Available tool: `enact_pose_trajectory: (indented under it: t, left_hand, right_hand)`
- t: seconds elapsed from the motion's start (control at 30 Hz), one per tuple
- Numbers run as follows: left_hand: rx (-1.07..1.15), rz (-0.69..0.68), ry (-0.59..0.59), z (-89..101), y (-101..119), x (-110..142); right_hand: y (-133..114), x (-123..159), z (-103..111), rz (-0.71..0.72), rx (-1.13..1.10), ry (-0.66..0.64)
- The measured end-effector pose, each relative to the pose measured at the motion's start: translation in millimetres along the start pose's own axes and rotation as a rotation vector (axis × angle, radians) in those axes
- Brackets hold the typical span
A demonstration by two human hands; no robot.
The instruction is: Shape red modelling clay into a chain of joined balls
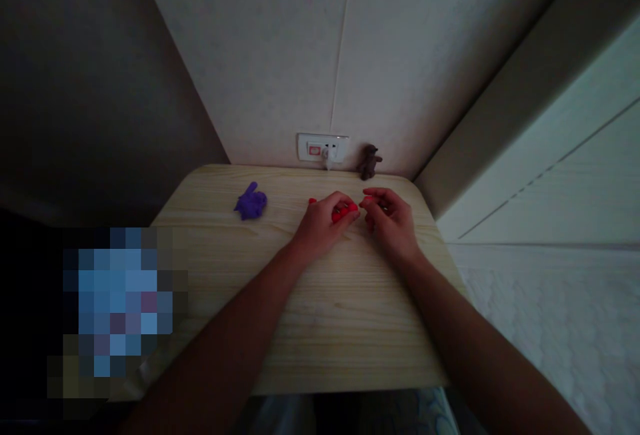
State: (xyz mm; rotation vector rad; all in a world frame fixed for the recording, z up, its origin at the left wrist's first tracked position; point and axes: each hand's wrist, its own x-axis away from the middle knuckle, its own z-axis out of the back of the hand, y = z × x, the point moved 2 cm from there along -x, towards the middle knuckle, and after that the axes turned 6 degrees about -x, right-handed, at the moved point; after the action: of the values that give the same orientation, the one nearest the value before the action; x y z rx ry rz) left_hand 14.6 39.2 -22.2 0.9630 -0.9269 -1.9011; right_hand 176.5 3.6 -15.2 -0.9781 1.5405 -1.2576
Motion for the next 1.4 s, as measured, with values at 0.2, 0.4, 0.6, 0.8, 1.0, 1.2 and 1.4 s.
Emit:
enact_pose_trajectory:
  t: [0.2, 0.4, 0.6, 0.8, 1.0, 1.2, 1.4]
  left_hand:
    - [0.006, 0.006, -0.012, 0.8, 1.3, 0.6]
    - [-0.009, 0.001, -0.009, -0.7, -2.4, -0.5]
    - [0.012, 0.004, -0.013, -1.0, -3.3, -0.4]
    - [0.021, 0.005, -0.016, -1.2, -2.2, -0.2]
    - [0.013, 0.004, -0.010, -0.4, -2.1, -0.2]
    - [0.026, -0.001, -0.012, -1.9, -4.1, -0.1]
    - [0.037, 0.017, -0.030, -1.2, -0.1, 0.2]
  right_hand:
    - [0.6, -0.3, -1.4, -0.005, 0.036, -0.024]
    - [3.2, -0.9, -0.5, 0.033, 0.043, -0.014]
    - [4.6, -1.2, -0.4, 0.005, -0.030, -0.021]
    - [1.1, 0.0, 0.8, 0.022, 0.050, -0.020]
    - [0.5, 0.8, 2.4, 0.058, 0.107, -0.021]
    - [2.3, -1.2, 2.5, 0.066, 0.055, 0.003]
    - [4.4, -2.5, 4.6, 0.033, -0.004, 0.045]
